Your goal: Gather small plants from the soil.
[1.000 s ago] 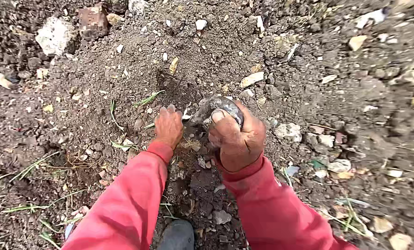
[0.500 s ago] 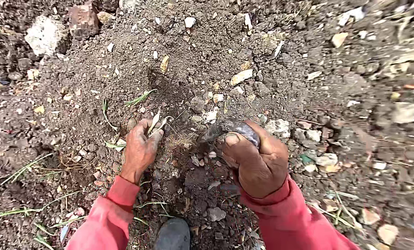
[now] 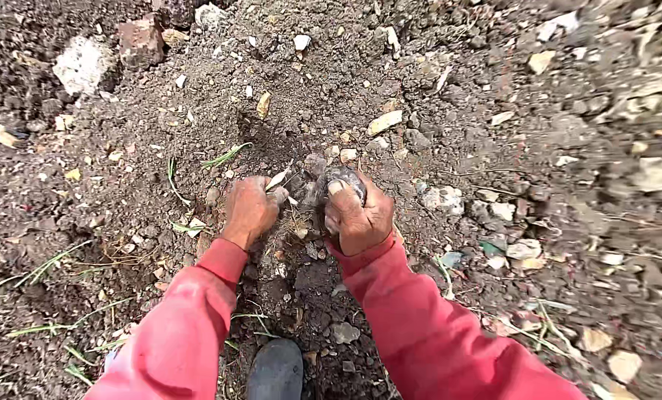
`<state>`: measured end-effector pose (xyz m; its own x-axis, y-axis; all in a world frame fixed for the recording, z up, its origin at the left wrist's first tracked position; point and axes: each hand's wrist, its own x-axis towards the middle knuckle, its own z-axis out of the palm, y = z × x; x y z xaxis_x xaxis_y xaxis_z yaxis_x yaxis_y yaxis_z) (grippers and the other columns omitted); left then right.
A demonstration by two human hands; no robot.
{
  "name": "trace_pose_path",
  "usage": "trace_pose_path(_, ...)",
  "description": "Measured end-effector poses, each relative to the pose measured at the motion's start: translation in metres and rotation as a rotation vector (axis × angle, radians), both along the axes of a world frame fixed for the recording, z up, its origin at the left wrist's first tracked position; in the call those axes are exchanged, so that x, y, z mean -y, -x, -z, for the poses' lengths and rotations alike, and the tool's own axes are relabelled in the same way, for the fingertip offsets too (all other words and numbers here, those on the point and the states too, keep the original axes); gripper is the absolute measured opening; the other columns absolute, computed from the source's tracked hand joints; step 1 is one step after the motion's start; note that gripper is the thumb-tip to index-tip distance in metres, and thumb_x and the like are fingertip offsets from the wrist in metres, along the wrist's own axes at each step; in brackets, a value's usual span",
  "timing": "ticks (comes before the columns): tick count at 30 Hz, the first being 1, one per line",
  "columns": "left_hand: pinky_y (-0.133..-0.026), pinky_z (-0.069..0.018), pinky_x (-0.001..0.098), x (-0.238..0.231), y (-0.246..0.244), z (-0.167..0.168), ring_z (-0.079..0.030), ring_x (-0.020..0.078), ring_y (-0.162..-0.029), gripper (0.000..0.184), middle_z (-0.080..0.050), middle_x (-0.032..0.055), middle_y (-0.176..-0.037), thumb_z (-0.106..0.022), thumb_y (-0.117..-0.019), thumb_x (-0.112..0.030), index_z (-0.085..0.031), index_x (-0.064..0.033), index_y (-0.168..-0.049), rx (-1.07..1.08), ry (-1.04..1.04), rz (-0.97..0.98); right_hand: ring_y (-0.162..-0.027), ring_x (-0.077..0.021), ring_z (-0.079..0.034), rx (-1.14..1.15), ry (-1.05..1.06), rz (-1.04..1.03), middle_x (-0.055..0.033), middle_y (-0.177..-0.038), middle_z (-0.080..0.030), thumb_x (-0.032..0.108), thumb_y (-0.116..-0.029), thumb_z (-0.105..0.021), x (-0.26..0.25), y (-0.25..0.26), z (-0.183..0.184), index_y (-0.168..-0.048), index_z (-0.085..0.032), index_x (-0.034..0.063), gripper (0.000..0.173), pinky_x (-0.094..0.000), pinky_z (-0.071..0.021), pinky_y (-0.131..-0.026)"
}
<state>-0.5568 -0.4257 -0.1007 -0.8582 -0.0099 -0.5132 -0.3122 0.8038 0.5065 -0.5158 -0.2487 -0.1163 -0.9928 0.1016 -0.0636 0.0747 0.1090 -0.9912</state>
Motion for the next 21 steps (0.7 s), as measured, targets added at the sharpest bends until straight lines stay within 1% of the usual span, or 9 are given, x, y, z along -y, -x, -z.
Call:
trace_pose_path(3, -0.088, -0.0532, 0.0632, -0.041, 0.001, 0.018, -0.067, 0.0399, -0.109, 0.027, -0.071, 0.0183, -0.110, -0.064, -0.1003, -0.030, -0.074, -0.0054, -0.103, 0.069, 0.198, 0.185, -0.044, -0.0071, -0.043, -0.072, 0.087, 0.072, 0.0088, -0.057, -0.044, 0.036, -0.1002, -0.055, -0.014, -0.022, -0.020, -0.088, -0.058, 0.0172, 0.022, -0.0293, -0.0392, -0.041)
trace_pose_path(6, -0.093, -0.0528, 0.0612, -0.051, -0.018, 0.047, -0.060, 0.0415, -0.122, 0.024, -0.067, 0.0177, -0.123, -0.058, -0.0993, -0.017, -0.075, -0.0070, -0.112, 0.047, 0.275, 0.326, -0.047, -0.0066, -0.045, -0.225, 0.083, -0.004, 0.0081, -0.060, -0.046, 0.035, -0.1039, -0.053, -0.030, -0.034, -0.070, -0.092, -0.059, 0.0162, 0.023, -0.0273, -0.0411, -0.042)
trace_pose_path(9, -0.098, -0.0482, 0.0587, -0.032, -0.028, 0.033, -0.057, 0.0401, -0.122, 0.030, -0.065, 0.0161, -0.127, -0.056, -0.1040, -0.025, -0.074, -0.0162, -0.126, -0.150, 0.209, 0.274, -0.048, -0.0061, -0.048, -0.226, 0.044, -0.004, 0.0088, -0.062, -0.049, 0.040, -0.0999, -0.061, -0.061, -0.045, -0.131, -0.089, -0.060, 0.0209, 0.022, -0.0262, -0.0445, -0.042)
trace_pose_path(11, -0.094, -0.0521, 0.0567, -0.013, -0.038, 0.014, -0.063, 0.0372, -0.114, 0.035, -0.067, 0.0161, -0.120, -0.052, -0.1061, -0.026, -0.070, -0.0153, -0.134, -0.330, 0.147, 0.237, -0.044, -0.0072, -0.047, -0.197, 0.155, 0.051, 0.0067, -0.059, -0.050, 0.034, -0.0911, -0.072, -0.074, -0.040, -0.152, -0.079, -0.057, 0.0203, 0.023, -0.0257, -0.0430, -0.040)
trace_pose_path(12, -0.089, -0.0549, 0.0554, -0.005, -0.041, 0.003, -0.068, 0.0344, -0.106, 0.035, -0.070, 0.0154, -0.115, -0.051, -0.1067, -0.025, -0.069, -0.0138, -0.135, -0.387, 0.100, 0.225, -0.043, -0.0069, -0.046, -0.201, 0.162, 0.031, 0.0067, -0.058, -0.049, 0.030, -0.0913, -0.070, -0.074, -0.030, -0.154, -0.080, -0.055, 0.0198, 0.021, -0.0251, -0.0420, -0.038)
trace_pose_path(14, -0.083, -0.0581, 0.0564, 0.004, -0.049, -0.014, -0.074, 0.0305, -0.095, 0.033, -0.076, 0.0131, -0.109, -0.053, -0.1065, -0.024, -0.070, -0.0126, -0.133, -0.358, 0.003, 0.226, -0.045, -0.0036, -0.045, -0.189, 0.027, -0.055, 0.0104, -0.060, -0.049, 0.032, -0.0979, -0.061, -0.061, -0.014, -0.130, -0.087, -0.055, 0.0205, 0.017, -0.0231, -0.0408, -0.038)
trace_pose_path(17, -0.090, -0.0565, 0.0604, -0.005, -0.063, -0.026, -0.071, 0.0344, -0.103, 0.039, -0.072, 0.0147, -0.120, -0.058, -0.1050, -0.023, -0.060, -0.0117, -0.143, -0.138, 0.012, 0.313, -0.046, -0.0063, -0.049, -0.027, -0.110, -0.030, 0.0063, -0.060, -0.053, 0.039, -0.0998, -0.058, -0.041, -0.026, -0.045, -0.094, -0.065, 0.0129, 0.028, -0.0302, -0.0446, -0.041)
trace_pose_path(19, -0.082, -0.0581, 0.0593, -0.013, -0.067, -0.024, -0.072, 0.0343, -0.092, 0.030, -0.072, 0.0148, -0.106, -0.060, -0.1029, -0.016, -0.061, -0.0075, -0.132, -0.121, 0.022, 0.329, -0.045, -0.0054, -0.048, -0.036, -0.105, 0.017, 0.0064, -0.059, -0.052, 0.042, -0.1006, -0.056, -0.040, -0.041, -0.025, -0.097, -0.066, 0.0117, 0.032, -0.0290, -0.0445, -0.041)
trace_pose_path(21, -0.076, -0.0581, 0.0566, -0.022, -0.072, -0.025, -0.072, 0.0304, -0.084, 0.014, -0.073, 0.0108, -0.092, -0.064, -0.1009, -0.017, -0.071, -0.0088, -0.111, -0.174, 0.027, 0.328, -0.045, -0.0069, -0.048, -0.094, -0.097, 0.040, 0.0051, -0.059, -0.051, 0.046, -0.1032, -0.052, -0.045, -0.066, -0.022, -0.095, -0.062, 0.0114, 0.037, -0.0298, -0.0442, -0.041)
